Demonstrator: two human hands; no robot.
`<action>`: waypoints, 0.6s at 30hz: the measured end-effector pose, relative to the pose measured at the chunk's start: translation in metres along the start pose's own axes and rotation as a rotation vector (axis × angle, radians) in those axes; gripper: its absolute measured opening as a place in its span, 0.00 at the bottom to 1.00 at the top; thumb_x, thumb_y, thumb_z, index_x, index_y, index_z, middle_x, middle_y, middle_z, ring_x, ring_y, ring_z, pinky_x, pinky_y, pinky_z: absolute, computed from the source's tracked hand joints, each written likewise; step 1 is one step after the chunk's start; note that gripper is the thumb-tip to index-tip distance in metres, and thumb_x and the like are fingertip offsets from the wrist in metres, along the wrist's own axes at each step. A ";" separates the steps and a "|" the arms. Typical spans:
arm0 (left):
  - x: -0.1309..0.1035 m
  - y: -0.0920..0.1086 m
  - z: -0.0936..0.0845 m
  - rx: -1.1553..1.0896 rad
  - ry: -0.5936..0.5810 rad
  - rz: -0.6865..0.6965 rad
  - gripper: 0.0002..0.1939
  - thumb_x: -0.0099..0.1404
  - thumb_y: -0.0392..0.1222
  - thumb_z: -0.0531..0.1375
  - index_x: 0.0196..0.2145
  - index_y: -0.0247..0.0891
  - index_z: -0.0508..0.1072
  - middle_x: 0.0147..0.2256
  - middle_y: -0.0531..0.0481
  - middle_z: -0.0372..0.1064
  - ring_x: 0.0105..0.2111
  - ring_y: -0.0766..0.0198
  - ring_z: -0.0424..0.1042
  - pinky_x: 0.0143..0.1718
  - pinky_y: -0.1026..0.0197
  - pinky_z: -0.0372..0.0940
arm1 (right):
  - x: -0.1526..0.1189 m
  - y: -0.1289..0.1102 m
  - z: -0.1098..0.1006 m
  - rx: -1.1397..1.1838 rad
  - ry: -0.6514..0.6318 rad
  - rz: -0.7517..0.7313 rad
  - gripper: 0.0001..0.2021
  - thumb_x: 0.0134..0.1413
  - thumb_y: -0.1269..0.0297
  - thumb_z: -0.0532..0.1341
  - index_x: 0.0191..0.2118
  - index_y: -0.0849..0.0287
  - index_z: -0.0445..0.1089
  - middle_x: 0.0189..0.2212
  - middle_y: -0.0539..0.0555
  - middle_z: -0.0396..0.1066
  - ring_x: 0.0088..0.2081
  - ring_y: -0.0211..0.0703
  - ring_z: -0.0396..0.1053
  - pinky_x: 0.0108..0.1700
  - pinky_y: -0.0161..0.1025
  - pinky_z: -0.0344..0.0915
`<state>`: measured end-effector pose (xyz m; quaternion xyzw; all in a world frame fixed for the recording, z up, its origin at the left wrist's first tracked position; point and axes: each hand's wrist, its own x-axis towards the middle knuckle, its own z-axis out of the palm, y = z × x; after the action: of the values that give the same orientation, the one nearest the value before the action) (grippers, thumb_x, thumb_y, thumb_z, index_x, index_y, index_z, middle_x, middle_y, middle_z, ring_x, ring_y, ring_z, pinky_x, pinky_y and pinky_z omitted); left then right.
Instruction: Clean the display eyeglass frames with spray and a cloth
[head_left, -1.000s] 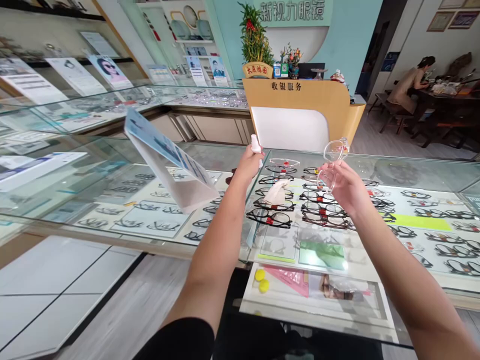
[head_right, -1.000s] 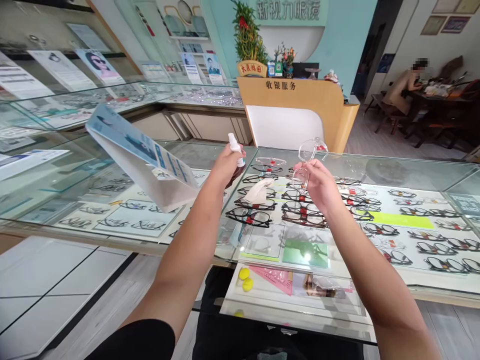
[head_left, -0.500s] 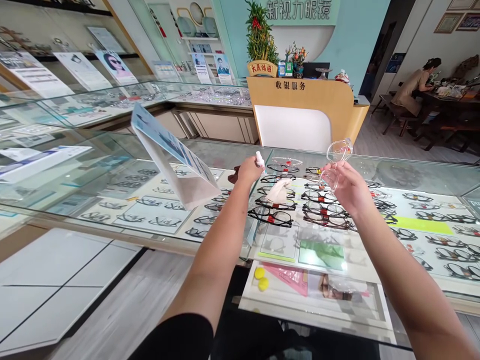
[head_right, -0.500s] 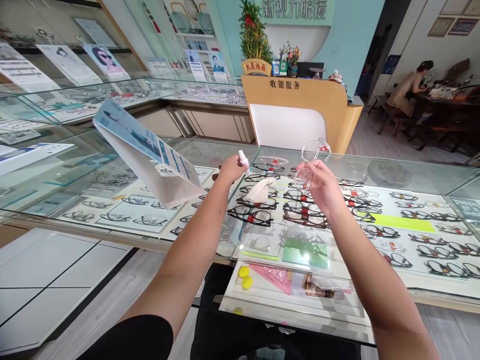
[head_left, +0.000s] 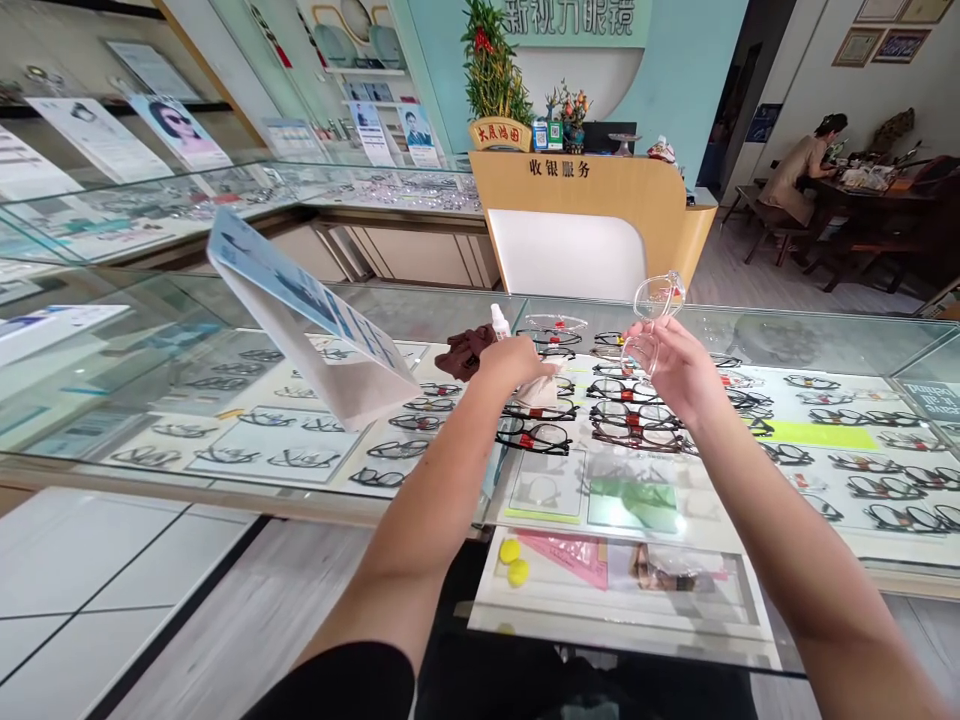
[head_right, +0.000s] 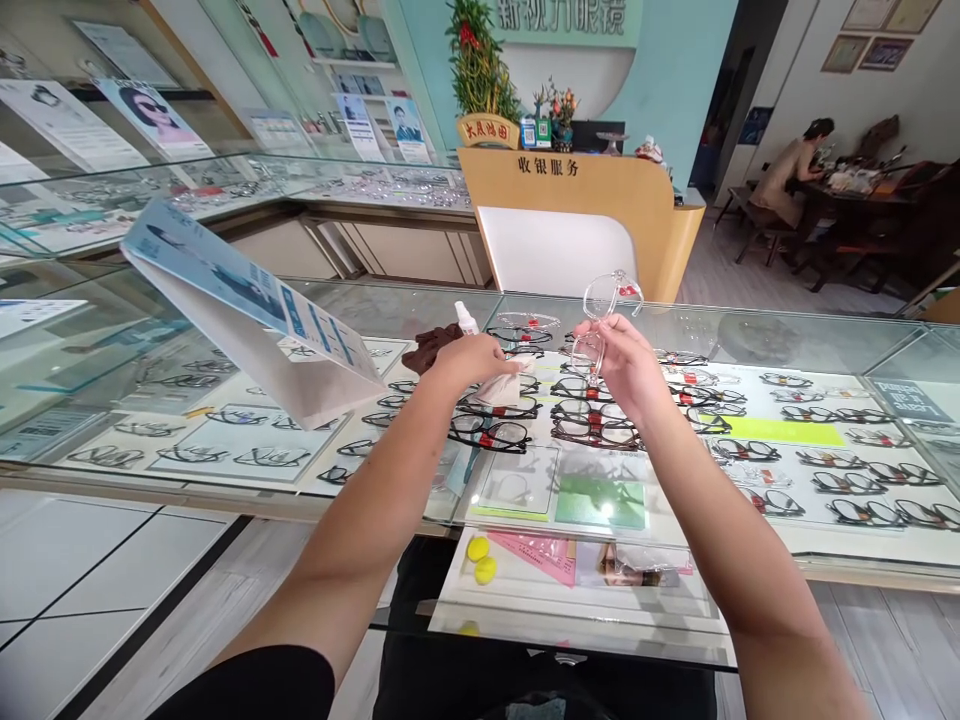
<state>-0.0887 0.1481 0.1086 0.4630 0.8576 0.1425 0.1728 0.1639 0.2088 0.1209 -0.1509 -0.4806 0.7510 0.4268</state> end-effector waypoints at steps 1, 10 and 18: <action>0.000 0.000 0.001 -0.026 -0.007 0.004 0.22 0.49 0.45 0.77 0.16 0.43 0.66 0.21 0.43 0.69 0.42 0.35 0.78 0.48 0.47 0.64 | 0.000 0.000 0.000 -0.004 0.000 -0.003 0.15 0.50 0.56 0.79 0.31 0.50 0.72 0.37 0.49 0.82 0.43 0.42 0.77 0.52 0.40 0.76; -0.004 0.006 -0.009 -0.562 0.044 0.175 0.10 0.61 0.45 0.56 0.24 0.42 0.65 0.28 0.47 0.68 0.36 0.53 0.73 0.41 0.55 0.66 | 0.001 -0.003 -0.001 0.004 0.005 -0.024 0.15 0.50 0.55 0.79 0.31 0.51 0.72 0.37 0.49 0.81 0.43 0.42 0.77 0.51 0.39 0.76; -0.027 0.044 0.010 -1.543 -0.440 0.195 0.05 0.58 0.41 0.62 0.29 0.39 0.71 0.23 0.52 0.63 0.23 0.63 0.63 0.28 0.60 0.65 | -0.002 -0.001 0.005 0.041 -0.007 0.012 0.17 0.48 0.54 0.80 0.31 0.51 0.71 0.38 0.48 0.82 0.45 0.42 0.78 0.54 0.39 0.77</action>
<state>-0.0374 0.1492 0.1216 0.3032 0.4198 0.6145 0.5952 0.1625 0.2043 0.1238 -0.1423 -0.4658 0.7637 0.4237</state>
